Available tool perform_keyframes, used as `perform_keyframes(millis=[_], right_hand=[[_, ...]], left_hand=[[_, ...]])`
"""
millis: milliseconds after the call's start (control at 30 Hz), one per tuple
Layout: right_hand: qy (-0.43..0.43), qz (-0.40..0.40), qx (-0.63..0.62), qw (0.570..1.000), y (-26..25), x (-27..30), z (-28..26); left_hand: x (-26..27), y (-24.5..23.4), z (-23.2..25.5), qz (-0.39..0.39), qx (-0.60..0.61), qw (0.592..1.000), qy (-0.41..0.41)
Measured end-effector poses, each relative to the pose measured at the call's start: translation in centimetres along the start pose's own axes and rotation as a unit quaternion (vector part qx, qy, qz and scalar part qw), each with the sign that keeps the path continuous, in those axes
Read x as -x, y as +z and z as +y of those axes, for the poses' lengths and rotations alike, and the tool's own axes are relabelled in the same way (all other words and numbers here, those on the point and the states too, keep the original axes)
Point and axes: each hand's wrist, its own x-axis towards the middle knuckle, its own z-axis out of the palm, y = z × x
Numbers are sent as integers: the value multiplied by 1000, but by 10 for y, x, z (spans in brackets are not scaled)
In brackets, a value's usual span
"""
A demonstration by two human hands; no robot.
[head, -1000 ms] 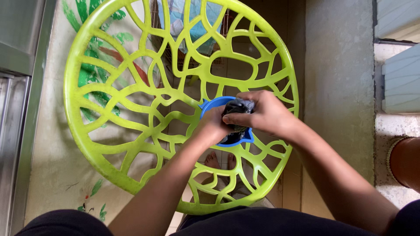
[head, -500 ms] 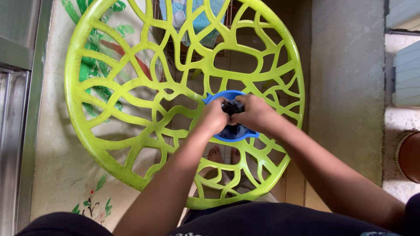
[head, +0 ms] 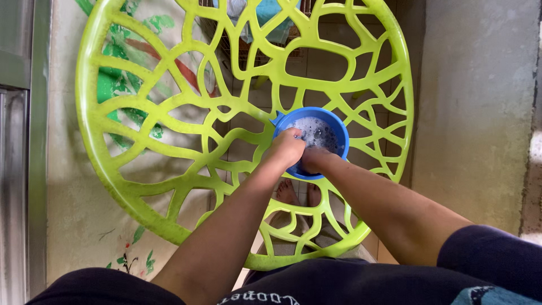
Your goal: The person cleans the metal frame of a window using a dark cloth. They dip the cloth into a blue cup containing soapy water on a green chair, wring it out, and wipe the window frame and glass.
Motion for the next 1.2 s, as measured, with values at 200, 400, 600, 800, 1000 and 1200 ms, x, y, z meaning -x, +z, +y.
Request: perform_keyframes(millis=[200, 400, 600, 800, 1000, 1200], right_hand=[[17, -32, 7, 999, -24, 17, -1], [32, 197, -201, 959, -87, 92, -21], [-21, 294, -306, 905, -167, 191, -77], [-90, 302, -343, 885, -224, 272, -111], [-58, 342, -306, 887, -234, 322, -125], [-61, 442, -137, 884, -196, 264, -98]], left_hand=[[-26, 13, -10, 9, 84, 996, 15], [-30, 18, -14, -32, 318, 947, -39], [-15, -2, 8, -187, 463, 847, -180], [-11, -9, 14, -264, 519, 794, -171], [-25, -2, -7, -292, 536, 783, -117], [-38, 22, -32, -157, 594, 766, -189]])
